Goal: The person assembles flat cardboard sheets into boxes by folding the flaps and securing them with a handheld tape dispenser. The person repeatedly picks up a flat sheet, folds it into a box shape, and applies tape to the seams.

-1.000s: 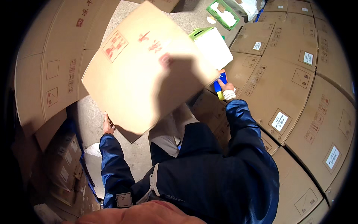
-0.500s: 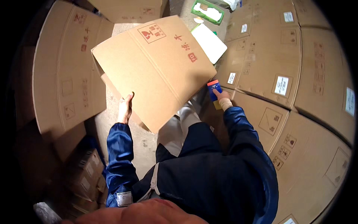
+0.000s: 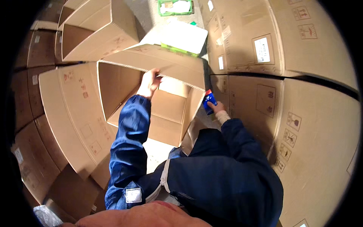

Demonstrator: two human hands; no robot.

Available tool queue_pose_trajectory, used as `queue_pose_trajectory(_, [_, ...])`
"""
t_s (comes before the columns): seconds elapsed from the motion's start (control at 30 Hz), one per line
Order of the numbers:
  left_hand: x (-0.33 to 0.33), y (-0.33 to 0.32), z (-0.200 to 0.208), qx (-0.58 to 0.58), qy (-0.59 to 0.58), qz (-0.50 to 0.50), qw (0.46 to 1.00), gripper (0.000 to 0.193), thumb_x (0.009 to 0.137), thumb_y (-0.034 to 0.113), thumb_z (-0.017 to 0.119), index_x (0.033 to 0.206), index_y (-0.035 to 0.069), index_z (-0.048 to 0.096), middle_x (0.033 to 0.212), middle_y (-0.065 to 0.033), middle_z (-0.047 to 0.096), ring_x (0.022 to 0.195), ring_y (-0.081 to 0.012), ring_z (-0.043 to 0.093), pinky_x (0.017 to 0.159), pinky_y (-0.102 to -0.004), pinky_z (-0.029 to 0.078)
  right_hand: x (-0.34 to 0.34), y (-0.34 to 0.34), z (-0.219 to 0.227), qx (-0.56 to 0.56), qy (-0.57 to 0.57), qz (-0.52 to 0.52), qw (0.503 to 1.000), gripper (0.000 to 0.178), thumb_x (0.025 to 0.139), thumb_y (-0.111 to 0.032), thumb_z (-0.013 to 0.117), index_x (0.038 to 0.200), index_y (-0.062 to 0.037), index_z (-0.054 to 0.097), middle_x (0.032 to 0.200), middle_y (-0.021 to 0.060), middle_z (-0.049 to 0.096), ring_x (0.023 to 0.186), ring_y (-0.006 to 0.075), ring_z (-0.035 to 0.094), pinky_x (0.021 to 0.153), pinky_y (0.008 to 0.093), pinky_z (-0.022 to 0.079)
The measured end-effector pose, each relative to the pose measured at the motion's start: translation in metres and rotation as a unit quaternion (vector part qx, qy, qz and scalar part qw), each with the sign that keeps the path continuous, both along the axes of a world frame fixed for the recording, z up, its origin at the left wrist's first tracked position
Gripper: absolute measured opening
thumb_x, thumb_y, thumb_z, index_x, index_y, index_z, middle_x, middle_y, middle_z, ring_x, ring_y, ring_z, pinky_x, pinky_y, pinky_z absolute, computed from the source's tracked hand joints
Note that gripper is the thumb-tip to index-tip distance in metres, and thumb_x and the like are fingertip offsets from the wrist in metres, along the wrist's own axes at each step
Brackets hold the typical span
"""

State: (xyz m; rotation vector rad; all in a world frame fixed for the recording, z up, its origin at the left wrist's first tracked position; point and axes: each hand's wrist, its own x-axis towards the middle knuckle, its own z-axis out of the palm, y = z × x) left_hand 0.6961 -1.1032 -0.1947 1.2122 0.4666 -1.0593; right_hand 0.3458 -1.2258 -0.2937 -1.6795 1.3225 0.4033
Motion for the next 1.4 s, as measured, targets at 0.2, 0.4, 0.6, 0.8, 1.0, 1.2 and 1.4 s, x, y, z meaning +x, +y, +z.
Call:
queue_pose_trajectory(0.2, [0.056,-0.089,-0.029,0.021,-0.028,-0.013,0.999,0.012,0.081,0.005,0.042,0.088,-0.004,0.046,0.083,-0.0143,0.048,0.073,-0.0275,0.054,0.060,-0.0380,0.055,0.018,0.040,0.066,0.029,-0.030,-0.103,0.994,0.051,0.069,-0.045,0.066,0.089,0.0017,0.061,0.083,0.0165,0.063,0.077,0.0262,0.061,0.072,0.0354,0.046])
queue_pose_trajectory(0.4, [0.114,-0.120,-0.009,-0.105,-0.083,-0.004,0.991,0.030,0.088,0.013,0.037,0.107,-0.010,0.039,0.096,-0.0216,0.050,0.093,-0.0314,0.055,0.075,-0.0357,0.051,0.017,0.082,0.085,-0.003,-0.026,-0.158,0.987,0.040,0.073,-0.033,0.067,0.092,0.0018,0.061,0.082,0.0112,0.063,0.072,0.0211,0.058,0.067,0.0323,0.046])
queue_pose_trajectory(0.6, [0.068,-0.070,0.130,-0.273,-0.187,0.069,0.941,0.032,0.082,0.009,0.054,0.111,-0.001,0.045,0.095,-0.0102,0.053,0.087,-0.0205,0.053,0.078,-0.0328,0.044,-0.071,0.105,0.011,-0.115,-0.105,-0.318,0.935,0.041,0.077,-0.033,0.064,0.099,0.0013,0.058,0.088,0.0081,0.062,0.072,0.0204,0.057,0.069,0.0319,0.047])
queue_pose_trajectory(0.8, [0.055,0.096,0.301,-0.510,-0.539,-0.077,0.666,0.017,0.083,0.018,0.050,0.081,0.004,0.058,0.082,-0.0140,0.053,0.057,-0.0223,0.054,0.049,-0.0302,0.044,-0.056,0.102,0.033,0.021,0.074,-0.134,0.988,0.057,0.071,-0.043,0.066,0.100,0.0060,0.057,0.093,0.0119,0.061,0.080,0.0222,0.058,0.074,0.0322,0.045])
queue_pose_trajectory(1.0, [0.081,0.232,0.325,-0.526,-0.568,0.028,0.632,0.011,0.077,0.012,0.056,0.086,0.006,0.058,0.083,-0.0135,0.052,0.057,-0.0241,0.052,0.046,-0.0308,0.045,-0.147,0.130,0.032,-0.084,-0.003,-0.133,0.988,0.056,0.067,-0.047,0.069,0.079,0.0076,0.061,0.075,0.0123,0.062,0.064,0.0203,0.058,0.058,0.0363,0.044])
queue_pose_trajectory(1.2, [0.080,0.371,0.333,-0.458,-0.653,0.164,0.581,0.025,0.088,0.021,0.048,0.089,-0.001,0.059,0.082,-0.0118,0.053,0.056,-0.0202,0.051,0.041,-0.0281,0.039,-0.069,0.157,0.101,-0.150,0.313,0.166,0.923,0.076,0.063,-0.061,0.062,0.091,0.0096,0.059,0.092,0.0271,0.059,0.090,0.0388,0.057,0.076,0.0415,0.044])
queue_pose_trajectory(1.4, [0.090,0.435,0.361,-0.436,-0.704,0.134,0.544,0.005,0.079,0.007,0.055,0.080,0.004,0.058,0.079,-0.0112,0.053,0.051,-0.0188,0.049,0.042,-0.0260,0.040,-0.031,0.242,0.084,-0.201,0.176,0.159,0.950,0.082,0.063,-0.062,0.061,0.100,0.0101,0.055,0.098,0.0289,0.056,0.094,0.0392,0.054,0.079,0.0413,0.043])
